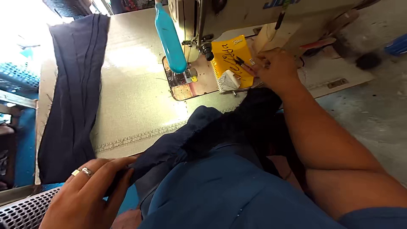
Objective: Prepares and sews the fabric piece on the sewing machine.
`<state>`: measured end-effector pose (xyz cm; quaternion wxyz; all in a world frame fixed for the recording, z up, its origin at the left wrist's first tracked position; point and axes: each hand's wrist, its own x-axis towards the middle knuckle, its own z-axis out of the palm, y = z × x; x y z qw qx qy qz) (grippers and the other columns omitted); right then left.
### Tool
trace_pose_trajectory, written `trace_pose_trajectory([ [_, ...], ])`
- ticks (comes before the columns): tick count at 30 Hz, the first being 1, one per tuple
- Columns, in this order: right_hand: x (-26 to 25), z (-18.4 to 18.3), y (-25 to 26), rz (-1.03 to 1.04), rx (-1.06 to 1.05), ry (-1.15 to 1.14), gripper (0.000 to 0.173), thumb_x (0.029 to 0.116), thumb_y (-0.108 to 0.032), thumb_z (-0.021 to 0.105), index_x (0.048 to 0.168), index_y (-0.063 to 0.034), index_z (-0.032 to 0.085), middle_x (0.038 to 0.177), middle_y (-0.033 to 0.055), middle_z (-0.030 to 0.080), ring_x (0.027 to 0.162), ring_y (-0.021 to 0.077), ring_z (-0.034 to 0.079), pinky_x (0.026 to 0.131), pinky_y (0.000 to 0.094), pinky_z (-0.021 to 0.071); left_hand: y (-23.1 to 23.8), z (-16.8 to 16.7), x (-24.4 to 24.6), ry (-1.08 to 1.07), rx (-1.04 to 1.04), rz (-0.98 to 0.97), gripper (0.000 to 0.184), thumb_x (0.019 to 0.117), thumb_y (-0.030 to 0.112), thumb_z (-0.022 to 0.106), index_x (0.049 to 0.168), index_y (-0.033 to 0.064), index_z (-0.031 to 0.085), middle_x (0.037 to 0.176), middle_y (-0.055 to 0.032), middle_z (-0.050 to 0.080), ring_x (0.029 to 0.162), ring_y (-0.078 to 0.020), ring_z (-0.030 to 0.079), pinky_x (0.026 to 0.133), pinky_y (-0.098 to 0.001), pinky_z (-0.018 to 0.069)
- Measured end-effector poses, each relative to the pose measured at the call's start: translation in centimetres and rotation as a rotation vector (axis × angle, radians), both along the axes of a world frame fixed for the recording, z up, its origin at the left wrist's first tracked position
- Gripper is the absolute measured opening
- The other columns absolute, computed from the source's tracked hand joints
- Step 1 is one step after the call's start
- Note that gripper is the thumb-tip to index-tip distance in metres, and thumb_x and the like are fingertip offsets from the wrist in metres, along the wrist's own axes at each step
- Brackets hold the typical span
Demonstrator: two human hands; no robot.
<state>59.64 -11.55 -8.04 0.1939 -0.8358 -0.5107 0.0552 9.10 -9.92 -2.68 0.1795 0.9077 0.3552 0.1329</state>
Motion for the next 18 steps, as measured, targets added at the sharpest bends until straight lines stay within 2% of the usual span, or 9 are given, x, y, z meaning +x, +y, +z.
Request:
trace_pose_trajectory([
  [1, 0.2, -0.8, 0.3, 0.047, -0.025, -0.017, 0.041, 0.1025, -0.026, 0.062, 0.133, 0.0024, 0.064, 0.132, 0.0318, 0.059, 0.124, 0.0511, 0.056, 0.104, 0.0663, 0.0429, 0.0, 0.0, 0.1, 0.032, 0.088, 0.022, 0.025, 0.1027, 0.026, 0.058, 0.111, 0.0081, 0.073, 0.097, -0.0143, 0.071, 0.093, -0.024, 0.067, 0.083, -0.0375, 0.052],
  [4, -0.3, -2.6, 1.2, 0.163, -0.062, -0.105, 0.036, 0.1061, -0.02, 0.054, 0.133, 0.0014, 0.065, 0.132, 0.0323, 0.061, 0.129, 0.0537, 0.053, 0.106, 0.07, 0.0398, -0.2, 0.1, 0.8, 0.022, 0.283, 0.068, 0.022, 0.0998, 0.021, 0.058, 0.097, 0.0062, 0.074, 0.091, -0.012, 0.071, 0.089, -0.0232, 0.067, 0.08, -0.0361, 0.0531],
  [6, -1.1, -2.6, 1.7, 0.177, -0.103, -0.186, 0.033, 0.1069, -0.011, 0.049, 0.131, 0.0048, 0.063, 0.128, 0.0366, 0.06, 0.126, 0.0581, 0.053, 0.101, 0.0743, 0.0409, -0.5, 0.5, 1.2, -0.026, 0.34, 0.074, 0.018, 0.0984, 0.016, 0.06, 0.095, 0.0037, 0.074, 0.091, -0.0125, 0.07, 0.09, -0.0216, 0.066, 0.081, -0.0316, 0.0519],
  [8, -1.6, -2.1, 1.9, 0.152, -0.173, -0.242, 0.032, 0.1028, 0.0, 0.047, 0.131, 0.0117, 0.058, 0.125, 0.0435, 0.057, 0.12, 0.0654, 0.052, 0.091, 0.0805, 0.042, -0.6, 0.7, 1.5, -0.079, 0.388, 0.079, 0.014, 0.0973, 0.012, 0.062, 0.096, 0.0021, 0.073, 0.09, -0.0128, 0.068, 0.089, -0.0202, 0.064, 0.08, -0.028, 0.0502],
  [10, -2.3, -1.6, 1.8, 0.1, -0.143, -0.273, 0.032, 0.1022, 0.002, 0.045, 0.13, 0.0157, 0.054, 0.122, 0.0473, 0.054, 0.116, 0.0698, 0.051, 0.084, 0.0828, 0.0418, -0.7, 0.8, 1.6, -0.137, 0.423, 0.091, 0.011, 0.0962, 0.009, 0.064, 0.096, 0.0019, 0.072, 0.089, -0.0119, 0.067, 0.087, -0.0183, 0.062, 0.078, -0.0259, 0.0488],
  [11, -2.9, -1.3, 1.5, 0.088, -0.073, -0.295, 0.034, 0.1031, 0.0, 0.041, 0.131, 0.0154, 0.052, 0.123, 0.0475, 0.053, 0.116, 0.0701, 0.051, 0.085, 0.0825, 0.0409, -0.7, 0.7, 1.6, -0.167, 0.434, 0.099, 0.009, 0.0956, 0.008, 0.064, 0.096, 0.0023, 0.072, 0.089, -0.0109, 0.066, 0.088, -0.017, 0.062, 0.078, -0.0249, 0.0486],
  [14, -6.5, 0.6, 0.2, 0.138, 0.184, -0.276, 0.039, 0.1066, -0.013, 0.037, 0.133, 0.0092, 0.055, 0.125, 0.0426, 0.055, 0.117, 0.0651, 0.052, 0.092, 0.0765, 0.0402, -0.8, 0.6, 1.8, -0.253, 0.462, 0.126, 0.007, 0.0952, 0.008, 0.065, 0.098, 0.0038, 0.07, 0.09, -0.0087, 0.065, 0.087, -0.0136, 0.06, 0.076, -0.0222, 0.0464],
  [16, -10.6, 2.7, -1.2, 0.278, 0.263, -0.136, 0.042, 0.1083, -0.023, 0.038, 0.13, 0.0066, 0.059, 0.117, 0.0388, 0.059, 0.105, 0.0597, 0.058, 0.083, 0.0721, 0.045, -0.9, 0.6, 2.1, -0.272, 0.489, 0.131, 0.007, 0.0955, 0.008, 0.065, 0.098, 0.0038, 0.069, 0.09, -0.0085, 0.065, 0.087, -0.0126, 0.06, 0.076, -0.0211, 0.0464],
  [18, -14.9, 4.1, -2.4, 0.478, 0.316, -0.021, 0.044, 0.1075, -0.033, 0.045, 0.126, 0.0024, 0.063, 0.103, 0.0276, 0.061, 0.084, 0.0435, 0.061, 0.067, 0.0577, 0.0495, -0.9, 0.7, 2.5, -0.282, 0.513, 0.128, 0.006, 0.0952, 0.007, 0.065, 0.097, 0.0029, 0.069, 0.09, -0.0087, 0.064, 0.086, -0.0128, 0.059, 0.076, -0.0205, 0.0467],
])
